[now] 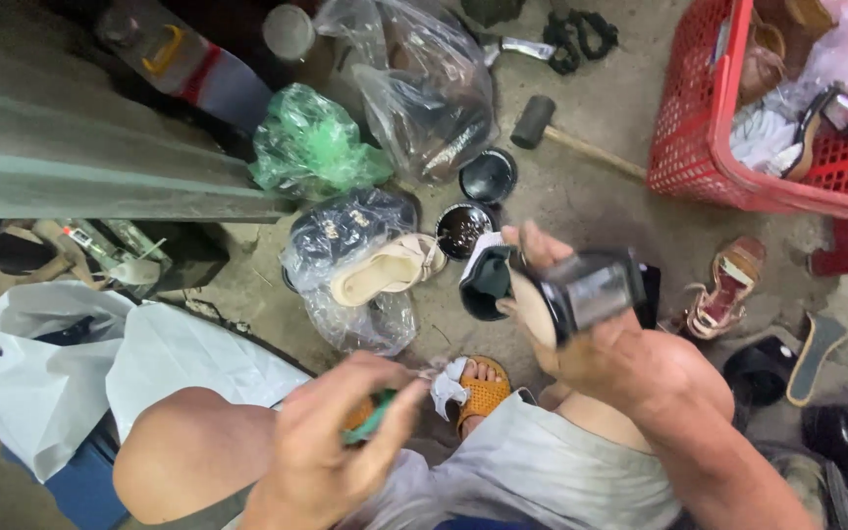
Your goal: Applying glue to the components of a sandal and pressing them together to repair the shoe.
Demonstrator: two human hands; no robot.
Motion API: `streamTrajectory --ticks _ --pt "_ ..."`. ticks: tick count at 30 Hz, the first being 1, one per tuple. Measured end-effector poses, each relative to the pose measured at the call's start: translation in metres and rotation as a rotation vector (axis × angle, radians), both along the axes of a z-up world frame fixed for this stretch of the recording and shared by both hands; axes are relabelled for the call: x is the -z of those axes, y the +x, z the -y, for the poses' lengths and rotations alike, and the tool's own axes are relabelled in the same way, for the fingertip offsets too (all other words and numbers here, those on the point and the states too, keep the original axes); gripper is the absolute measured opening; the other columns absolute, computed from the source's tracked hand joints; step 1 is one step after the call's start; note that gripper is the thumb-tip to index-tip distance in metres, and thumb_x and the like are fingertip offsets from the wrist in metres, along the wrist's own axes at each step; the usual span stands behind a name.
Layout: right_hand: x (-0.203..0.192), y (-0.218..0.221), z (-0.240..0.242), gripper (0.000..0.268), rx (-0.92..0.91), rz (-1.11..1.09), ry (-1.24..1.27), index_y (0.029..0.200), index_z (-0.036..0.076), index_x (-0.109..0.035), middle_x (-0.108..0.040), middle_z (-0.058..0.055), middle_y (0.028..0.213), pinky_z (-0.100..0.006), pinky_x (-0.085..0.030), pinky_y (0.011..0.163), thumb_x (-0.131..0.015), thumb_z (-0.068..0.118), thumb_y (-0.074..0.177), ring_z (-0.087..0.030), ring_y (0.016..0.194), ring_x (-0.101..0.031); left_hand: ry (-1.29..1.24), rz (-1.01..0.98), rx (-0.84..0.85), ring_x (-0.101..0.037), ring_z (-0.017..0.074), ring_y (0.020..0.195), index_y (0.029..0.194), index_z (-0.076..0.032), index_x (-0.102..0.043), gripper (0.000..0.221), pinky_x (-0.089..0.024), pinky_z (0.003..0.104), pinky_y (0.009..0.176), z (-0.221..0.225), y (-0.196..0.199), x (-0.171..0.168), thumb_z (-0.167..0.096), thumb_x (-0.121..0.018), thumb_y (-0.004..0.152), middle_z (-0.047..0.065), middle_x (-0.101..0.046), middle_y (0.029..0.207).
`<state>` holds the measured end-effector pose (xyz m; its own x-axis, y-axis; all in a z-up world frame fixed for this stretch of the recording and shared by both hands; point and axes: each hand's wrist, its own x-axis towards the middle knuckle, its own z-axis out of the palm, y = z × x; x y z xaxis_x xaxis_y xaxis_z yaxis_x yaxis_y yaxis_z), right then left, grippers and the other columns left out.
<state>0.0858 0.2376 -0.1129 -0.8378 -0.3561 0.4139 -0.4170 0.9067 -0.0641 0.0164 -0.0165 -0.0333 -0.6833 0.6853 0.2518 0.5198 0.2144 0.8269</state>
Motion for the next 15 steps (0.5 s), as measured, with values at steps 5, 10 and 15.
streamTrajectory --ticks 5,10,15 --pt "0.027 0.011 -0.010 0.042 0.256 0.300 -0.261 0.098 0.004 -0.061 -0.066 -0.019 0.088 -0.049 -0.046 0.048 -0.056 0.046 0.102 -0.040 0.065 -0.063 0.016 0.195 -0.253 -0.073 0.0098 0.053 0.095 0.001 -0.071 0.013 -0.066 0.015 0.047 0.016 -0.005 0.007 -0.009 -0.074 0.088 0.009 -0.078 0.078" --pt "0.004 0.000 -0.010 0.042 0.202 0.471 -0.486 0.110 0.005 -0.058 -0.059 -0.017 0.113 -0.051 -0.048 0.080 -0.047 0.046 0.104 -0.038 0.100 -0.056 0.024 0.526 -0.410 -0.062 0.0144 0.040 0.092 0.004 -0.070 0.011 -0.056 0.021 0.039 0.001 0.000 0.007 -0.006 -0.071 0.089 0.013 -0.067 0.059" --pt "0.011 -0.001 -0.004 0.045 0.168 0.578 -0.527 0.110 0.007 -0.059 -0.061 -0.017 0.112 -0.051 -0.048 0.079 -0.045 0.049 0.104 -0.040 0.096 -0.058 -0.037 0.520 -0.288 -0.065 0.0071 0.048 0.093 -0.002 -0.072 0.012 -0.058 0.018 0.043 -0.010 -0.002 0.012 -0.013 -0.073 0.089 0.005 -0.072 0.067"
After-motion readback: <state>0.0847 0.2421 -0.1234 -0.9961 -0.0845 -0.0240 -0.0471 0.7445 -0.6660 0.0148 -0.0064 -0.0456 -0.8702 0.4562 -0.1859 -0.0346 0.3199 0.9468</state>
